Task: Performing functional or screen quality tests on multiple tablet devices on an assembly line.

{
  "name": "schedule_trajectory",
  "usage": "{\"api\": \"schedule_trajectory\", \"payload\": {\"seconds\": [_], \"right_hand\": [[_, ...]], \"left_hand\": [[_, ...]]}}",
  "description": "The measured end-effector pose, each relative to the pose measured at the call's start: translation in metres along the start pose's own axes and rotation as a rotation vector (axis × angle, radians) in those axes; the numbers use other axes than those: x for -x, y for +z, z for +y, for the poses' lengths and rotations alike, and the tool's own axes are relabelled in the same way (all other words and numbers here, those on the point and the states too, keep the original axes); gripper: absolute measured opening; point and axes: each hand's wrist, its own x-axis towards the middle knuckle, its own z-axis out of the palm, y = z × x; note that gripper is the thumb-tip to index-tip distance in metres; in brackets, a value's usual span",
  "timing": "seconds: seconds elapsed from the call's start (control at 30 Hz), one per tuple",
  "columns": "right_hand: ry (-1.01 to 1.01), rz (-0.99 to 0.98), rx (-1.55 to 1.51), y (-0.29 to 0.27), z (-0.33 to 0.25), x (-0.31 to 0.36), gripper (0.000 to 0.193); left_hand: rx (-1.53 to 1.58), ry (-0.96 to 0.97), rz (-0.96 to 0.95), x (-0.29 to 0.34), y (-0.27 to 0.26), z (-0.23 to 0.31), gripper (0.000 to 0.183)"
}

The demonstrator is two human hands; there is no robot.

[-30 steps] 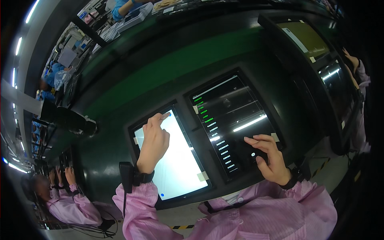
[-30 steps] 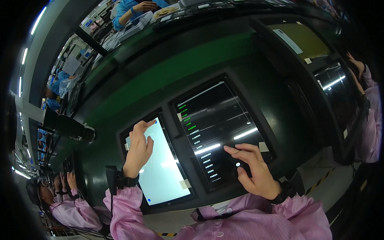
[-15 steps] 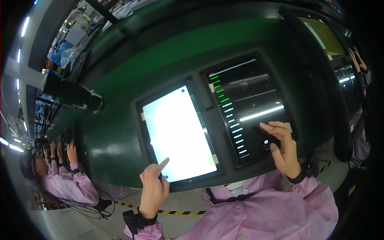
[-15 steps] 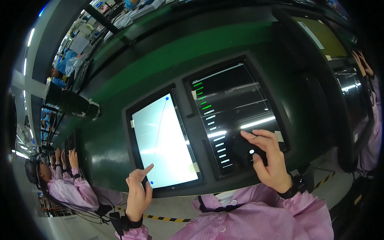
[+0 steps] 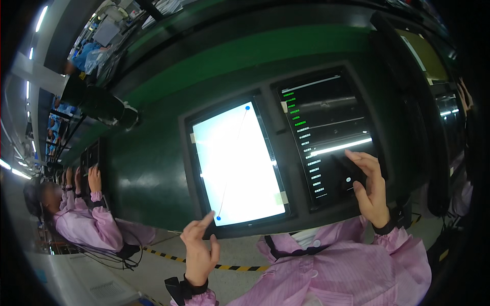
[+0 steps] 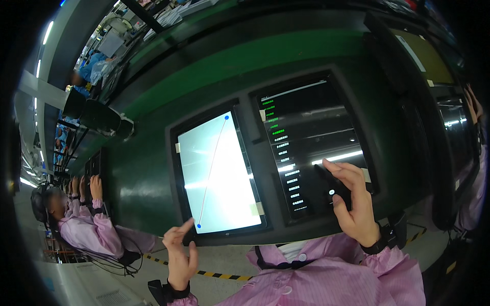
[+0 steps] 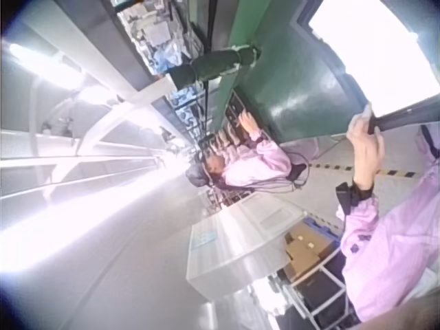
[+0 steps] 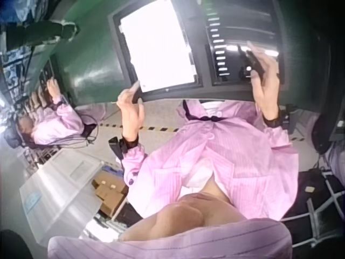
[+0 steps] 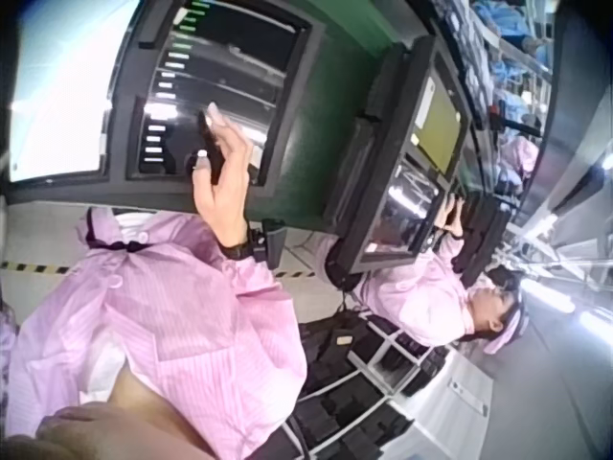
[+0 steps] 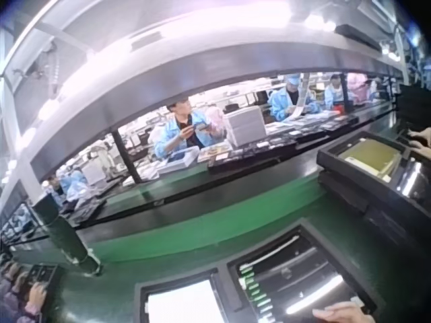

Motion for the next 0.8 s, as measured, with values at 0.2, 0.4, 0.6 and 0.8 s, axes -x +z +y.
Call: {"api": "schedule_trajectory", "payload": {"seconds": [0.2, 0.4, 0.6, 0.8], "right_hand": [[0.004, -0.057, 0.266, -0.011, -0.006, -0.058, 0.043], [-0.088, -0.168, 0.513, -0.007, 0.012, -0.077, 0.035], [-0.094, -0.153, 0.546, -0.010, 0.013, -0.080, 0.035], [-0.103, -0.173, 0.488, -0.013, 0.010, -0.090, 0.033]], "left_hand": [[-0.039, 0.077, 0.260, -0.054, 0.000, -0.003, 0.046], [-0.091, 0.028, 0.229, -0.100, 0.004, -0.012, 0.042], [-0.139, 0.058, 0.214, -0.106, 0.010, -0.012, 0.044], [-0.249, 0.101, 0.253, -0.113, 0.002, -0.006, 0.047]]}}
